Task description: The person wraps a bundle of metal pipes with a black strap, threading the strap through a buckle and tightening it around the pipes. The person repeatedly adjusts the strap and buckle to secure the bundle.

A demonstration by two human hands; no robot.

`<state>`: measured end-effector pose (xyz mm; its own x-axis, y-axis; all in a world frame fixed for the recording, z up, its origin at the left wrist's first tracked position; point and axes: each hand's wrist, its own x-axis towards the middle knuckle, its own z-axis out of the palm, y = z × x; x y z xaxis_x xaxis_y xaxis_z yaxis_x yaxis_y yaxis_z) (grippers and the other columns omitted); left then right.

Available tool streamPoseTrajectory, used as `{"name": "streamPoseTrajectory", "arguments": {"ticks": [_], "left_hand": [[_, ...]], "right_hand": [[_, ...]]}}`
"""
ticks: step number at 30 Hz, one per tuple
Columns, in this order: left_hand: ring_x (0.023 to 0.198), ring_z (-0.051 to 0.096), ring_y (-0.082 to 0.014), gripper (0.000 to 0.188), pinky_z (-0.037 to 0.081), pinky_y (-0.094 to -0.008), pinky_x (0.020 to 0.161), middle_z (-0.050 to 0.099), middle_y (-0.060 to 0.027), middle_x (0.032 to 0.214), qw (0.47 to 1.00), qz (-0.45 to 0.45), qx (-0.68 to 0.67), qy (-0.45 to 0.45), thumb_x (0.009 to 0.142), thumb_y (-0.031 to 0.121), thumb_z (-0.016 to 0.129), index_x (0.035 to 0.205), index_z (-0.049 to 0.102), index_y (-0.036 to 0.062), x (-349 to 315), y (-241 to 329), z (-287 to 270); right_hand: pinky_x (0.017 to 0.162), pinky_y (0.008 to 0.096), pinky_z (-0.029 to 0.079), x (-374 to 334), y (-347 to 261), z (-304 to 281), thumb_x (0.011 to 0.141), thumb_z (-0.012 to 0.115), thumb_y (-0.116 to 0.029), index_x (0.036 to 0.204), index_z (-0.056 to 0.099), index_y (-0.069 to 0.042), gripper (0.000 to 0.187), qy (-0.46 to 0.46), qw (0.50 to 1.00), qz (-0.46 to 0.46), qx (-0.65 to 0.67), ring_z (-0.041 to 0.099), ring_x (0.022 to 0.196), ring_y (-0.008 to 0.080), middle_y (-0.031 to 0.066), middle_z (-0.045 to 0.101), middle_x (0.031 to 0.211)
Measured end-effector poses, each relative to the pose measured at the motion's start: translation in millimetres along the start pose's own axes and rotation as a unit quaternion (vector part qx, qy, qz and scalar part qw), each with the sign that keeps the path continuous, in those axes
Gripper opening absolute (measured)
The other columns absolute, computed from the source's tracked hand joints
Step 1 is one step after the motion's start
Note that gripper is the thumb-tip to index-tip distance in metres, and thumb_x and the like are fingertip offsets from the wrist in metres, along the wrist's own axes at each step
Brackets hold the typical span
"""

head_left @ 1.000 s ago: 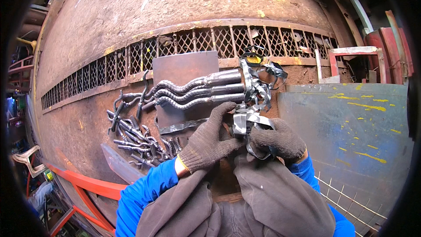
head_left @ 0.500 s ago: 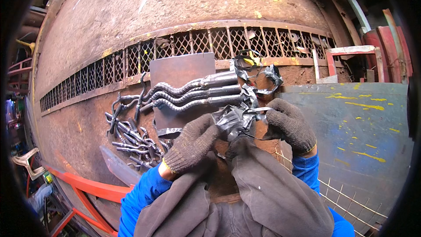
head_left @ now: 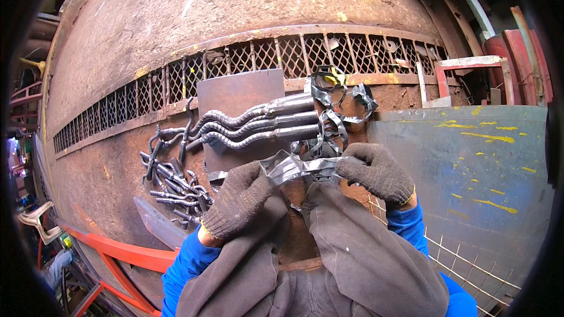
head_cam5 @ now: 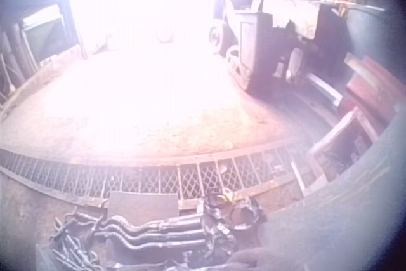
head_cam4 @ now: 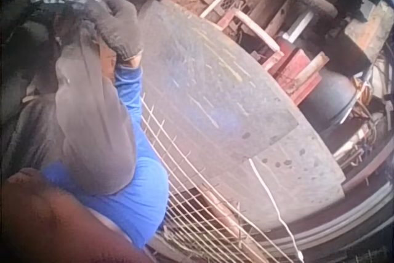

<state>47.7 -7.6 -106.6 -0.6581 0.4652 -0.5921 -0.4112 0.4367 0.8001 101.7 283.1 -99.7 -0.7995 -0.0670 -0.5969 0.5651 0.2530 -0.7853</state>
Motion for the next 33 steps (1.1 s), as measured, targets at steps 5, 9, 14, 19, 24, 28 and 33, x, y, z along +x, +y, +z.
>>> {"name": "streamPoseTrajectory", "arguments": {"ticks": [5,9,14,19,24,28,33], "left_hand": [[0.073,0.054,-0.0084,0.038,0.045,-0.026,0.064,0.062,-0.0021,0.082,0.999,0.009,-0.003,-0.044,0.095,0.028,0.059,0.12,0.066,0.0004,-1,2,-5],[0.078,0.06,-0.0152,0.024,0.05,-0.0323,0.07,0.066,-0.0055,0.087,0.987,-0.121,-0.104,-0.024,0.092,0.018,0.061,0.109,0.067,0.0021,-7,16,-18],[0.077,0.061,-0.0107,0.01,0.05,-0.0282,0.066,0.063,-0.0069,0.091,0.859,0.31,0.356,0.197,0.093,0.01,0.058,0.098,0.066,0.005,-15,-33,-64],[0.048,0.046,-0.0071,0.012,0.032,-0.0187,0.039,0.064,-0.0007,0.077,0.828,-0.092,-0.399,0.384,0.092,0.025,0.065,0.094,0.066,0.0132,-53,-57,-120],[0.049,0.045,-0.008,0.021,0.035,-0.0211,0.043,0.057,0.0053,0.069,0.715,0.001,-0.382,0.586,0.092,0.035,0.066,0.084,0.06,0.0176,-88,-77,-176],[0.055,0.044,-0.0095,0.011,0.038,-0.0221,0.046,0.05,0.0028,0.072,0.691,0.067,-0.374,0.616,0.097,0.028,0.059,0.093,0.059,0.0177,-166,-175,-268],[0.059,0.048,-0.0141,0.023,0.035,-0.0299,0.048,0.055,-0.0011,0.075,0.632,0.064,-0.167,0.754,0.097,0.039,0.057,0.089,0.06,0.0176,-208,-292,-356]], "right_hand": [[0.06,0.0302,0.049,0,3,3,0.084,0.079,-0.026,0.09,0.072,0.001,0.028,0.06,0.998,-0.023,-0.006,0.057,0.067,0.0088,0.0041,0.064,0.071],[0.058,0.028,0.048,-1,11,0,0.083,0.081,-0.022,0.085,0.07,-0.001,0.025,0.129,0.99,-0.028,0.039,0.059,0.066,0.0081,0.0031,0.066,0.073],[0.054,0.0243,0.047,-7,29,-36,0.087,0.078,-0.022,0.089,0.068,-0.002,0.023,0.295,0.951,-0.025,0.089,0.061,0.062,0.0078,0.0019,0.065,0.073],[0.052,0.0253,0.045,4,53,-52,0.09,0.074,-0.022,0.09,0.068,-0.002,0.021,0.434,0.899,-0.003,0.065,0.059,0.061,0.0081,0.0016,0.065,0.072],[0.058,0.0361,0.047,21,73,-47,0.087,0.074,-0.023,0.09,0.067,0.001,0.025,0.501,0.86,0.005,-0.097,0.062,0.063,0.0192,0.0125,0.065,0.071],[0.062,0.0412,0.047,31,78,-40,0.088,0.072,-0.022,0.086,0.066,0.0,0.023,0.545,0.802,-0.09,-0.227,0.061,0.064,0.03,0.0196,0.063,0.071],[0.063,0.044,0.046,30,49,-40,0.09,0.068,-0.022,0.082,0.063,-0.001,0.023,0.565,0.772,-0.076,-0.282,0.061,0.067,0.0356,0.0202,0.061,0.072]]}}
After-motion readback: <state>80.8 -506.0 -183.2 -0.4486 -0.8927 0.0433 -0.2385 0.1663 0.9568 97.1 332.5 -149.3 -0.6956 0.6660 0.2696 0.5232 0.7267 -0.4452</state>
